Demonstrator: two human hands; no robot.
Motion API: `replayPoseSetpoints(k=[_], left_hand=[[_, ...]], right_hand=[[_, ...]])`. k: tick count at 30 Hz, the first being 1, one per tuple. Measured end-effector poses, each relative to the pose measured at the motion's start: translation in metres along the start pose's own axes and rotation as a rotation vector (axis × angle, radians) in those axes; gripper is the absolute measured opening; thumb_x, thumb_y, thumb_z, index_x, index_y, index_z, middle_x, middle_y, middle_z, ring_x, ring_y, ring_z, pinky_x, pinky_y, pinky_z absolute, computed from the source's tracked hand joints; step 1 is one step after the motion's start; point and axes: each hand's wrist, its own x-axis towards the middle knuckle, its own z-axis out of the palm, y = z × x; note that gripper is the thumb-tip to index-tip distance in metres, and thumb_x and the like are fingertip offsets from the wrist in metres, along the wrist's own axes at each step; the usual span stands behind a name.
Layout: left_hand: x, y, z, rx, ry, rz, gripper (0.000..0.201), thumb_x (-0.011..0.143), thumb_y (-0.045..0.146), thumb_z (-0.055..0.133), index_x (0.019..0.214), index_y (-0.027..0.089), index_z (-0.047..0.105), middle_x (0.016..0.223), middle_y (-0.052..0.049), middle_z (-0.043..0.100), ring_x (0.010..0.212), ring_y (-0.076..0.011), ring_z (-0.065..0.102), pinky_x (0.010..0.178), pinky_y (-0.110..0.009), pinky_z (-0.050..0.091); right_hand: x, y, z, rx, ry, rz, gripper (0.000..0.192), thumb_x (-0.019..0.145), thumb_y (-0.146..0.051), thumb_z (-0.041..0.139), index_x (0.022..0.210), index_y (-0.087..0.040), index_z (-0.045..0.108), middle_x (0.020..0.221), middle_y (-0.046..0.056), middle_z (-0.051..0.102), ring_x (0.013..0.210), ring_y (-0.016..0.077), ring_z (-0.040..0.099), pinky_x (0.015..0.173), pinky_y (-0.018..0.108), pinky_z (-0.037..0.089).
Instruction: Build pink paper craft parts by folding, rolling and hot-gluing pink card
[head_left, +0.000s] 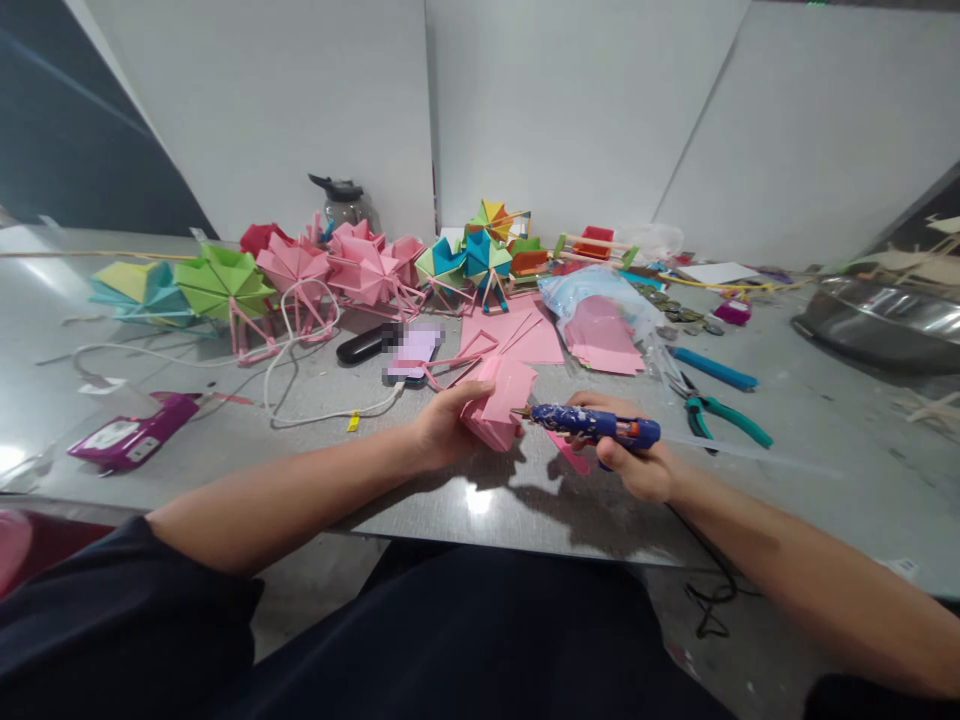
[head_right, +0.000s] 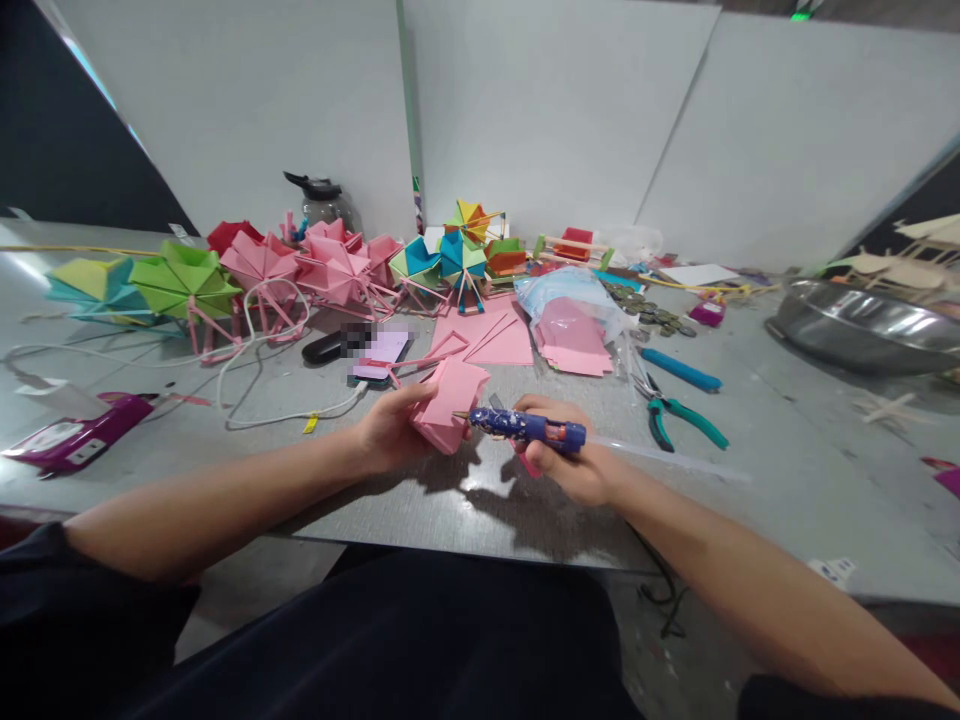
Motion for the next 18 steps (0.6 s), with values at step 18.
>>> replayPoseSetpoints(k=[18], left_hand=[[-0.003,0.001,0.007,-0.028,-0.011,-0.013,0.044,0.086,0.041,0.087,0.120,0.015,0.080,0.106,-0.013,0.084,0.093,-0.0251,0.077,0.086,-0.036,0.062]], right_hand=[[0.005,0.002,-0.001,-0.061,0.030,-0.012,0.066,0.104,-0.085,0.051,0.072,-0.028,0.054,0.071,0.002,0.052,0.064,0.0211,0.048,0.057,0.040,0.038]])
